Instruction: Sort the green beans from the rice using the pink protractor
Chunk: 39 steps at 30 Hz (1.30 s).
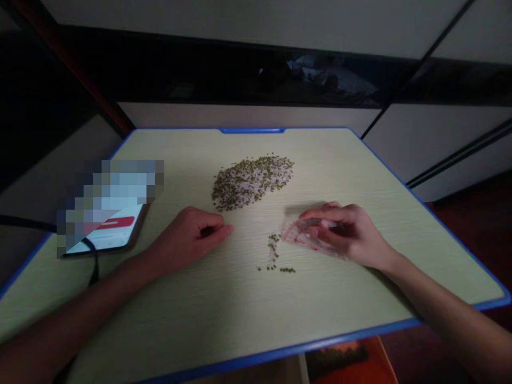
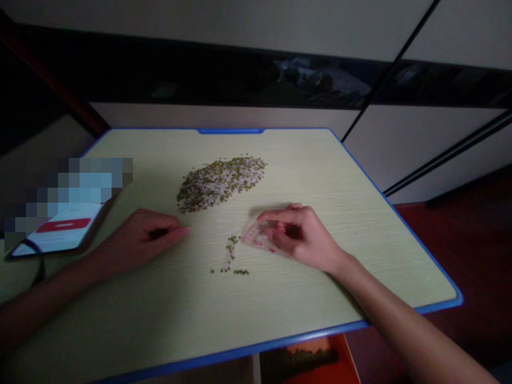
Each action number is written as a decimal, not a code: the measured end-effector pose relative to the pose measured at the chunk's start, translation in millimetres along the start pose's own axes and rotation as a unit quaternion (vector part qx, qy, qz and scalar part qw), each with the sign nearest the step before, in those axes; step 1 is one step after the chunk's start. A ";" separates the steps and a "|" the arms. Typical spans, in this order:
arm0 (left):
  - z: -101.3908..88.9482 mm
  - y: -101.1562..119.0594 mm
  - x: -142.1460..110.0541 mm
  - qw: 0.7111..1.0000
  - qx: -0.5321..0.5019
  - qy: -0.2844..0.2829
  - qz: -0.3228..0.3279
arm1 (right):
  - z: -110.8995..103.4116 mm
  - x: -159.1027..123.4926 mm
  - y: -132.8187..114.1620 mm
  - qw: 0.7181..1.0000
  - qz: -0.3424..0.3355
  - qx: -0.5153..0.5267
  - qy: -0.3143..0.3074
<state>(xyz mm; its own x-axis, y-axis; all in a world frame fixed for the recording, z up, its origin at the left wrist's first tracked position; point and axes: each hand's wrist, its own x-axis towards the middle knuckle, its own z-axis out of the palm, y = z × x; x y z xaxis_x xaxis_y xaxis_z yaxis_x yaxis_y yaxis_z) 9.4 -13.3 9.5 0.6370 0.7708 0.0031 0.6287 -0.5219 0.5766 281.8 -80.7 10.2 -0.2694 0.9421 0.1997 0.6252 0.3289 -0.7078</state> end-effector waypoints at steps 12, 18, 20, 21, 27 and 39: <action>-2.0 2.6 -2.4 0.999 0.035 -0.004 -0.011 | 2.3 1.0 -0.5 0.999 -0.024 0.035 -0.013; -1.7 3.1 -0.2 0.999 0.044 -0.015 -0.011 | 2.9 0.2 2.8 0.999 -0.011 0.038 0.006; -1.5 3.2 0.4 0.999 0.042 -0.012 -0.011 | 3.2 0.6 3.7 0.999 -0.013 0.035 0.008; -1.5 3.2 0.5 0.999 0.041 -0.010 -0.012 | 3.2 0.9 4.0 0.999 -0.014 0.033 0.010; -0.8 1.3 0.1 0.999 0.029 -0.007 -0.015 | 2.8 1.0 4.6 1.000 0.004 0.028 0.012; 1.5 0.1 0.2 1.000 0.017 0.004 -0.001 | 3.0 -1.4 2.1 0.998 0.051 0.017 0.017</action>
<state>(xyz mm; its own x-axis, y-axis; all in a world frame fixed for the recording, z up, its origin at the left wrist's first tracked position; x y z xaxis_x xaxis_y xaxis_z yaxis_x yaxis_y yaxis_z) 10.3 -13.7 8.3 0.6318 0.7750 0.0090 0.6450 -0.5322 0.5484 281.3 -81.5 6.4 -0.1801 0.9725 0.1476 0.6227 0.2289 -0.7482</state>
